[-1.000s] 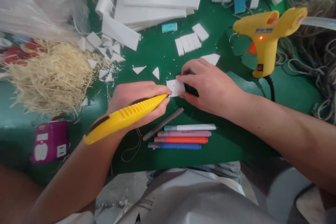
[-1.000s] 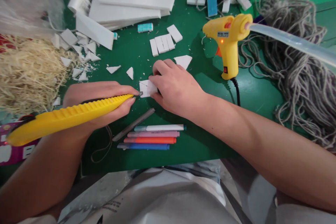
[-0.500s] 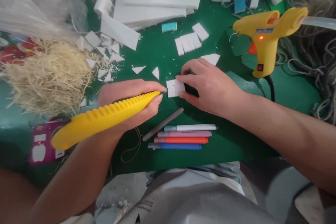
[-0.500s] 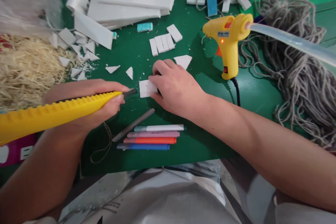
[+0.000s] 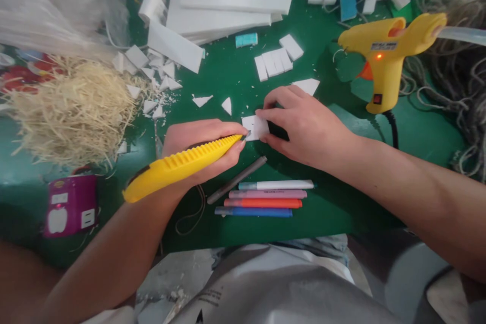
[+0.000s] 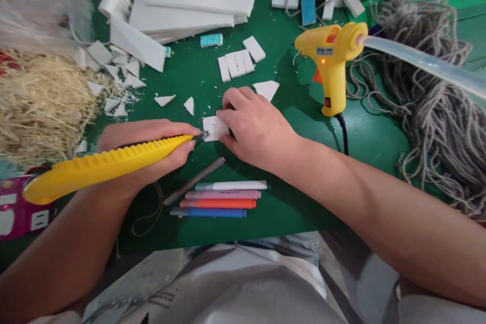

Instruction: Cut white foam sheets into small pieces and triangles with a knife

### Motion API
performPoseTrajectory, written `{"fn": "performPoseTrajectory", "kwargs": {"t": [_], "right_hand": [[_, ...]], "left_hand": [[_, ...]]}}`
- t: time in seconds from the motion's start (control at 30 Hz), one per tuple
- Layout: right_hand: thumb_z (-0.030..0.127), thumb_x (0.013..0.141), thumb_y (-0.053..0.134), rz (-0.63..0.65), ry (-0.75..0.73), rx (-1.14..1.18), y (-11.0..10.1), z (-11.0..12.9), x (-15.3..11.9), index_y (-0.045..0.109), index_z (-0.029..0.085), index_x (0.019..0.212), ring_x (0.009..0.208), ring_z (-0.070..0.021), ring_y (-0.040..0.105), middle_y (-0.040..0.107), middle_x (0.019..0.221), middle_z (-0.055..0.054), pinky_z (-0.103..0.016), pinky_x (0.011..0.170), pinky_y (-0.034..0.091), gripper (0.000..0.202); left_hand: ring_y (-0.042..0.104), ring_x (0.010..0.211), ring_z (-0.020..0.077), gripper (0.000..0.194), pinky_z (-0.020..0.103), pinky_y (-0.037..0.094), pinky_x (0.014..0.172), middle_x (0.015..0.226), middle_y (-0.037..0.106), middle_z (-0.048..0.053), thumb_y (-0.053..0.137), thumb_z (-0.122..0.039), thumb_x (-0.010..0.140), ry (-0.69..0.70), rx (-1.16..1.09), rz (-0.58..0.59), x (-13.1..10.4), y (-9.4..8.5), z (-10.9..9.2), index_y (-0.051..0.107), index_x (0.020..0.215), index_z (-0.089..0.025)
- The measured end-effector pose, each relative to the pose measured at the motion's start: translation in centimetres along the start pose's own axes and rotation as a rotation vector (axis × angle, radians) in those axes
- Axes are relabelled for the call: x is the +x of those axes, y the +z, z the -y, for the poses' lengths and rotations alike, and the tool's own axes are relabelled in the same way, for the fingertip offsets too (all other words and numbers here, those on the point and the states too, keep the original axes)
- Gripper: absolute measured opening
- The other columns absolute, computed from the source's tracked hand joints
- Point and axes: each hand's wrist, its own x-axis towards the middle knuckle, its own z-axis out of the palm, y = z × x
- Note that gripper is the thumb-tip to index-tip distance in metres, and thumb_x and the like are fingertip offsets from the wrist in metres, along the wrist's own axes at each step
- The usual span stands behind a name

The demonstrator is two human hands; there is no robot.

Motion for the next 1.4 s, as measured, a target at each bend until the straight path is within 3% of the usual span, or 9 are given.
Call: {"fn": "performPoseTrajectory", "kwargs": {"t": [0.23,0.43,0.8,1.3,1.4], "right_hand": [[0.02,0.093,0.064,-0.006,0.008,-0.001,0.06,0.12,0.0,0.078,0.019,0.108,0.113,-0.0333,0.055,0.066,0.121,-0.016,-0.052,0.092,0.054,0.021],[0.021,0.095,0.064,0.009,0.015,-0.03,-0.03,0.26,0.08,0.079,0.019,0.109,0.113,-0.0325,0.055,0.065,0.121,-0.016,-0.049,0.09,0.053,0.021],[0.02,0.094,0.062,-0.006,0.014,-0.024,0.02,0.24,0.04,0.079,0.018,0.108,0.111,-0.0326,0.056,0.066,0.12,-0.016,-0.05,0.09,0.054,0.022],[0.02,0.095,0.063,0.022,0.013,-0.017,-0.34,0.2,0.09,0.079,0.018,0.109,0.113,-0.0331,0.057,0.066,0.122,-0.016,-0.05,0.091,0.054,0.022],[0.02,0.095,0.063,0.018,0.015,-0.01,-0.33,0.18,0.1,0.079,0.019,0.109,0.113,-0.0332,0.057,0.066,0.122,-0.016,-0.05,0.091,0.053,0.021]], "left_hand": [[0.079,0.077,0.0156,0.015,0.024,0.062,0.074,0.093,0.084,-0.006,0.061,-0.032,0.1,0.034,0.022,-0.043,0.07,0.31,-0.32,0.076,0.101,-0.033],[0.077,0.072,0.0134,0.013,0.022,0.06,0.071,0.087,0.082,-0.003,0.063,-0.024,0.1,0.146,0.016,-0.043,0.48,0.14,-0.69,0.076,0.099,-0.025],[0.077,0.074,0.015,0.013,0.022,0.06,0.074,0.089,0.082,-0.006,0.062,-0.028,0.097,0.022,-0.026,-0.019,0.24,-0.07,-0.34,0.075,0.097,-0.031],[0.073,0.067,0.0127,0.01,0.021,0.058,0.067,0.083,0.08,-0.004,0.066,-0.025,0.097,0.107,-0.028,-0.017,0.4,-0.54,-0.52,0.075,0.097,-0.027],[0.074,0.069,0.0134,0.011,0.022,0.06,0.069,0.084,0.081,-0.005,0.064,-0.027,0.097,0.068,-0.013,0.007,0.38,-0.65,-0.54,0.075,0.097,-0.03]]}}
